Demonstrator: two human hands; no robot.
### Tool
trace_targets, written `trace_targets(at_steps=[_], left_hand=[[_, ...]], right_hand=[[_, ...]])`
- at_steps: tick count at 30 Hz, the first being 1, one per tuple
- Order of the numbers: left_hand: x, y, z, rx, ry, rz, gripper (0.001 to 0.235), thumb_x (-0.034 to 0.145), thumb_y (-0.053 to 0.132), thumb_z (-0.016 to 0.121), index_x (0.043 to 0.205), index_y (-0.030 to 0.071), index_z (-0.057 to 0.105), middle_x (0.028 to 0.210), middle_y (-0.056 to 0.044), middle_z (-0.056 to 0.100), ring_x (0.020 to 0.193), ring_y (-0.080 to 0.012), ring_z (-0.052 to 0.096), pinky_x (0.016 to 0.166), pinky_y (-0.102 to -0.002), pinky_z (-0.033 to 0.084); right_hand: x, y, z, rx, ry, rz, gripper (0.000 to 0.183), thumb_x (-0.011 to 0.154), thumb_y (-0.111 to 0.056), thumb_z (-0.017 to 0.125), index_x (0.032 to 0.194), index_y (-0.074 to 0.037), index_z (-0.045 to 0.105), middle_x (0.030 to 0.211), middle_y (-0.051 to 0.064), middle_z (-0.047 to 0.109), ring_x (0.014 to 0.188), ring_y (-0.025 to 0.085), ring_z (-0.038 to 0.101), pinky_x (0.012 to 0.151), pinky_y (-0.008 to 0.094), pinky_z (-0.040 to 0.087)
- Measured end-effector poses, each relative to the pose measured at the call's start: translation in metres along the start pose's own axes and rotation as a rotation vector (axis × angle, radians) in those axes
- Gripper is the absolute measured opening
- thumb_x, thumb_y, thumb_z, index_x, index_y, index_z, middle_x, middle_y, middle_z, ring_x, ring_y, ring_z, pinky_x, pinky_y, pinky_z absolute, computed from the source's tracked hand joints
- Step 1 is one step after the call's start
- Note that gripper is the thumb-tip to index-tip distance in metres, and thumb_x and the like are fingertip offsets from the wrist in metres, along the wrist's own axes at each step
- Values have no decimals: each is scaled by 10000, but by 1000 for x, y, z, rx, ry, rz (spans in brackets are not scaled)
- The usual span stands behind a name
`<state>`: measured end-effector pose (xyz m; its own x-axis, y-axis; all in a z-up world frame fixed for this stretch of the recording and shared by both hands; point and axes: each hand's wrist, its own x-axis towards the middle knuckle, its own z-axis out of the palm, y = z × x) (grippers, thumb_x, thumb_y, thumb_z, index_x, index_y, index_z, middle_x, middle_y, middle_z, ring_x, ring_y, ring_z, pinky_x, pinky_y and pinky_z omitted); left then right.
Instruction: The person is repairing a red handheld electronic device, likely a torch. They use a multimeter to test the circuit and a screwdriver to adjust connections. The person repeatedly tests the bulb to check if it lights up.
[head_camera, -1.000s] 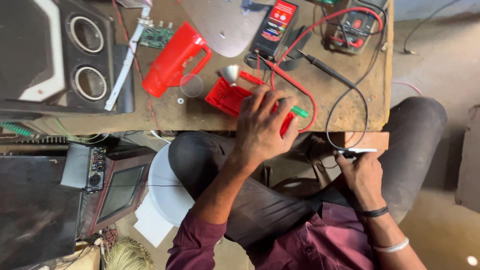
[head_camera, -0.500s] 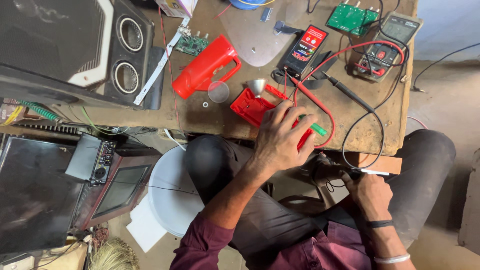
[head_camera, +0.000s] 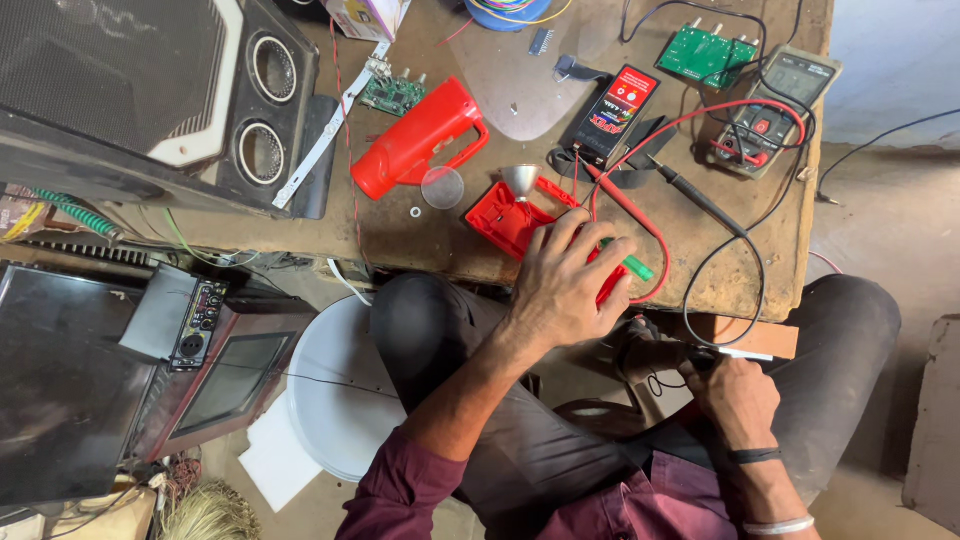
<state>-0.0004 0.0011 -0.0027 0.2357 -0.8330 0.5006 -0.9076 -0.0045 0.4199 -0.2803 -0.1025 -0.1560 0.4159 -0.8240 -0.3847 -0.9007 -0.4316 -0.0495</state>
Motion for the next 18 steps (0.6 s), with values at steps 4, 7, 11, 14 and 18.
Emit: trace_targets(at_steps=[4,7,11,14,18], left_hand=[[2,1,-1,-3,-3,-3,379,873,270,734,1220,135,665,1265,-42,619,1245,-304,536,970,-474,445],[2,1,-1,-2,-3,-3,383,867,274,736,1217,135,665,1257,-45,616,1243,-306,537,970,-479,446],[1,1,0,-6,-13,-9,382,859,276,738,1205,131,668,1256,-48,619,1240,-312,538,958,-484,442],[2,-1,1,-13,-12,-7,374,865,271,734,1204,128,668,1258,-50,621,1237,-309,539,950,-481,443],[2,0,2,-7,-11,-8,366,867,267,728,1198,124,666,1262,-58,621,1245,-317,539,953,-479,448]], right_hand=[[-6,-6,1,52,51,17,625,826,-662,700,951,-49,704,805,225,729,768,425,722,662,514,577],[-8,-10,5,58,100,8,613,829,-653,710,958,-54,689,798,211,729,776,420,717,671,521,564],[-8,-6,10,89,93,-7,618,802,-645,736,915,-39,686,808,214,725,757,427,711,657,525,558],[-3,-2,9,61,68,6,658,782,-673,746,852,-20,700,810,224,725,772,413,721,671,512,570],[-1,-1,10,43,56,-3,648,780,-664,747,846,-20,708,822,229,731,783,415,724,672,509,575]])
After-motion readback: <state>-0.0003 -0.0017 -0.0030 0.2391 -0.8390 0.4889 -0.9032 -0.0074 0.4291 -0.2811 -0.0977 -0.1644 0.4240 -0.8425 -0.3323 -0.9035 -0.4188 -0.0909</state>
